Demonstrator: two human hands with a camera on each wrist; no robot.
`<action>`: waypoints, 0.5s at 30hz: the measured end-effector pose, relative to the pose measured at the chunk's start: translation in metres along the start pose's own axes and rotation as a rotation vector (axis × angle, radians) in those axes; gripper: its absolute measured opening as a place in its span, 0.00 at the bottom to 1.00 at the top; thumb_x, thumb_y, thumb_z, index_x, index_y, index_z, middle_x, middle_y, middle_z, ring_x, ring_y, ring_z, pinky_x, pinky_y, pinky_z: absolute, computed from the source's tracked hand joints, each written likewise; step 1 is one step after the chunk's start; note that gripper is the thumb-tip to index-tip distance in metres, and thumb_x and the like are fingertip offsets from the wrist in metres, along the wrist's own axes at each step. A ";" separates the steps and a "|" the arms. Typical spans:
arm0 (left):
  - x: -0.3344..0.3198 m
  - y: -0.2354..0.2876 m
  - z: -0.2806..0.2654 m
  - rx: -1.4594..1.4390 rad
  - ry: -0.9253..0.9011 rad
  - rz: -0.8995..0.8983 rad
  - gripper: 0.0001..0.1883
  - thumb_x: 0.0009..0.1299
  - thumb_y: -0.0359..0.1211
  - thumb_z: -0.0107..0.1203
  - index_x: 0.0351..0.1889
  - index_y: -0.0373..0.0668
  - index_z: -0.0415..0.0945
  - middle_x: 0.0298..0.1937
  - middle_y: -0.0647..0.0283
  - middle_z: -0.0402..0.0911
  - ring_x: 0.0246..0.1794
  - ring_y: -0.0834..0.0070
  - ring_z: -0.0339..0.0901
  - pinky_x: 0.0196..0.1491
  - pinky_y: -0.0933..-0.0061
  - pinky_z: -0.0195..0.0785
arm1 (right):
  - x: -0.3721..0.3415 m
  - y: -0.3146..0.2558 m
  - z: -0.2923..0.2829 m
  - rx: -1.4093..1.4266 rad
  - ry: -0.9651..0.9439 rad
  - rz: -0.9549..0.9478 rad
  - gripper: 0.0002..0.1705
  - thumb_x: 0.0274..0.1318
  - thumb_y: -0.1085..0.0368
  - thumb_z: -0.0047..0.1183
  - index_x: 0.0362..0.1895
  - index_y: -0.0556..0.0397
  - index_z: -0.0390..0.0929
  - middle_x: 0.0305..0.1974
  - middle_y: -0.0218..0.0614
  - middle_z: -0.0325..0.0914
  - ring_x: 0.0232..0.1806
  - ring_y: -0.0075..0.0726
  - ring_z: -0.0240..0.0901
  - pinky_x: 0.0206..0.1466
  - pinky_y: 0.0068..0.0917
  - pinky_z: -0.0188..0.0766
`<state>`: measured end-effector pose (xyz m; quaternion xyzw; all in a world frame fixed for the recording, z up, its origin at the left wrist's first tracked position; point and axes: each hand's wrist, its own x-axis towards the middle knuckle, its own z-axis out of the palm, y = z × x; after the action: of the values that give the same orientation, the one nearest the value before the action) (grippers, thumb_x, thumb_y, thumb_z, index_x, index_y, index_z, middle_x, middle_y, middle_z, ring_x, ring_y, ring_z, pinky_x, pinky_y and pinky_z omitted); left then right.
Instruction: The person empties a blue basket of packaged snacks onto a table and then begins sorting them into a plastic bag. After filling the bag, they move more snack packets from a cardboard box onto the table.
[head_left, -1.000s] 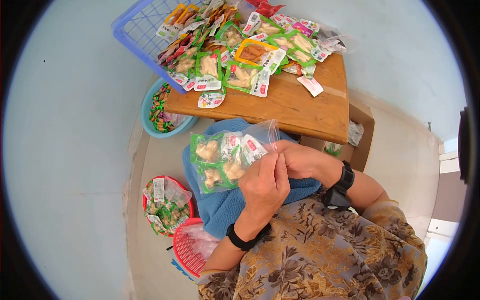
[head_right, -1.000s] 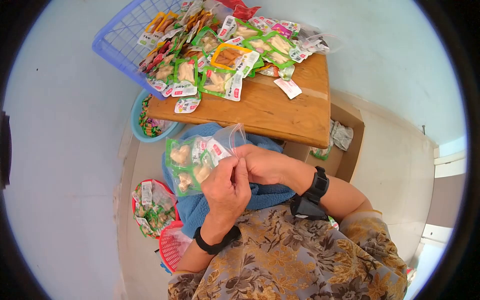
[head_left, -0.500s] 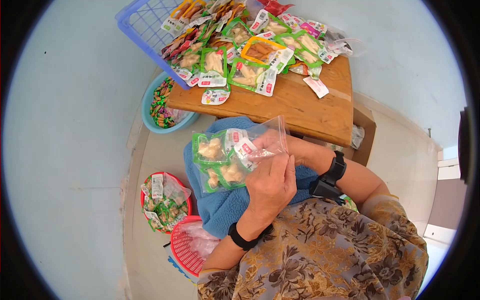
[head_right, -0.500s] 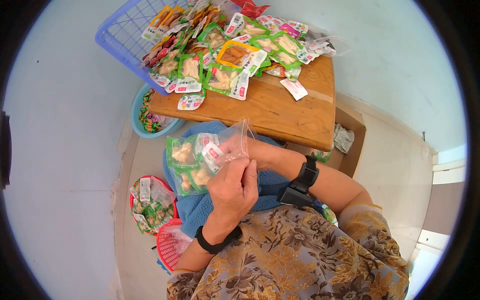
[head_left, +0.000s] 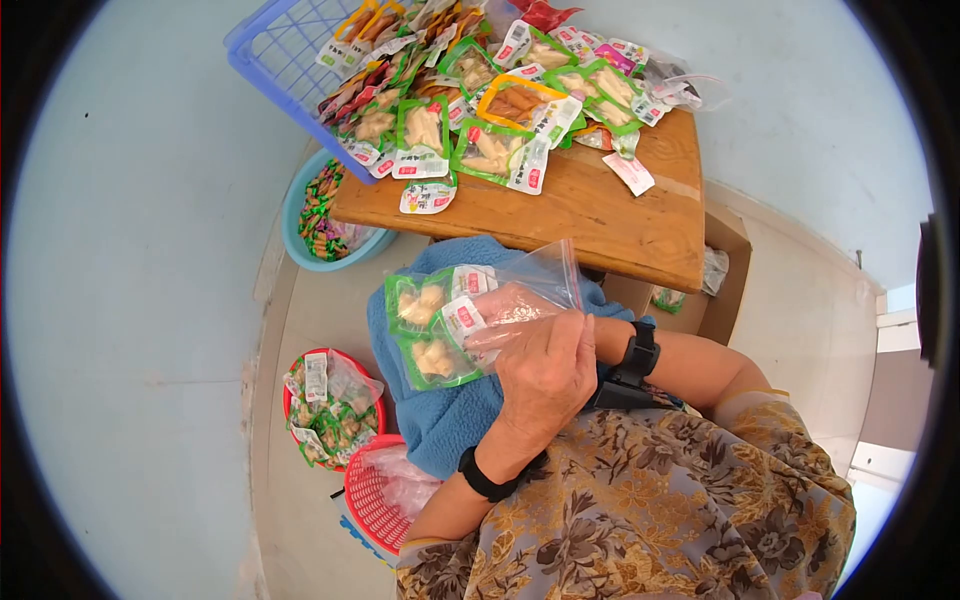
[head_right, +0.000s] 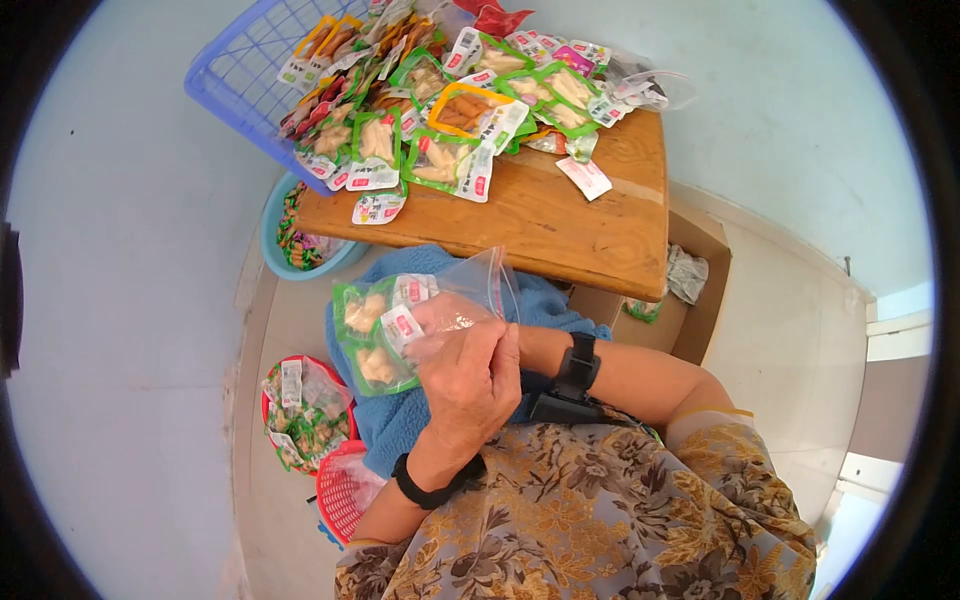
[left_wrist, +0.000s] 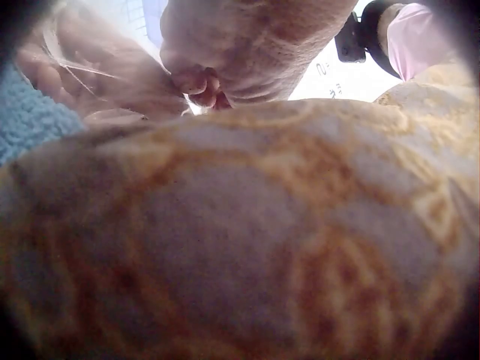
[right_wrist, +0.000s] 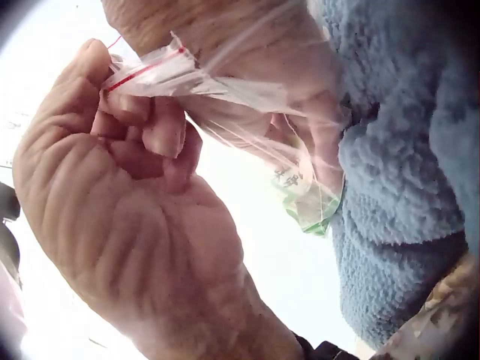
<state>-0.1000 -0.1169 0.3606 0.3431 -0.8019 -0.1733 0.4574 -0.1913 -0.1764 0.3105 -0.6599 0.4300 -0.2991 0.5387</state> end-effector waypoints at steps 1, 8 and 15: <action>0.000 0.000 0.000 0.008 0.001 -0.009 0.08 0.63 0.24 0.66 0.36 0.39 0.77 0.26 0.54 0.81 0.24 0.56 0.79 0.28 0.62 0.70 | 0.005 0.010 -0.002 0.004 -0.067 -0.086 0.06 0.58 0.64 0.62 0.34 0.52 0.80 0.33 0.35 0.79 0.35 0.39 0.71 0.38 0.32 0.69; 0.002 -0.002 -0.002 0.000 0.020 0.021 0.08 0.62 0.23 0.66 0.35 0.39 0.77 0.25 0.55 0.80 0.23 0.56 0.78 0.27 0.62 0.70 | -0.011 0.027 0.042 -0.053 -0.104 -0.205 0.08 0.58 0.62 0.63 0.34 0.52 0.80 0.34 0.34 0.79 0.36 0.37 0.71 0.38 0.33 0.69; 0.005 -0.005 -0.002 -0.017 0.017 0.034 0.09 0.62 0.23 0.66 0.35 0.39 0.76 0.25 0.55 0.79 0.23 0.56 0.78 0.26 0.62 0.69 | -0.012 0.046 0.003 -0.139 -0.073 -0.244 0.10 0.58 0.60 0.64 0.34 0.53 0.81 0.34 0.31 0.79 0.37 0.32 0.72 0.39 0.33 0.70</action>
<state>-0.0978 -0.1236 0.3619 0.3270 -0.8023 -0.1693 0.4699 -0.2051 -0.1666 0.2658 -0.7535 0.3462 -0.3076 0.4666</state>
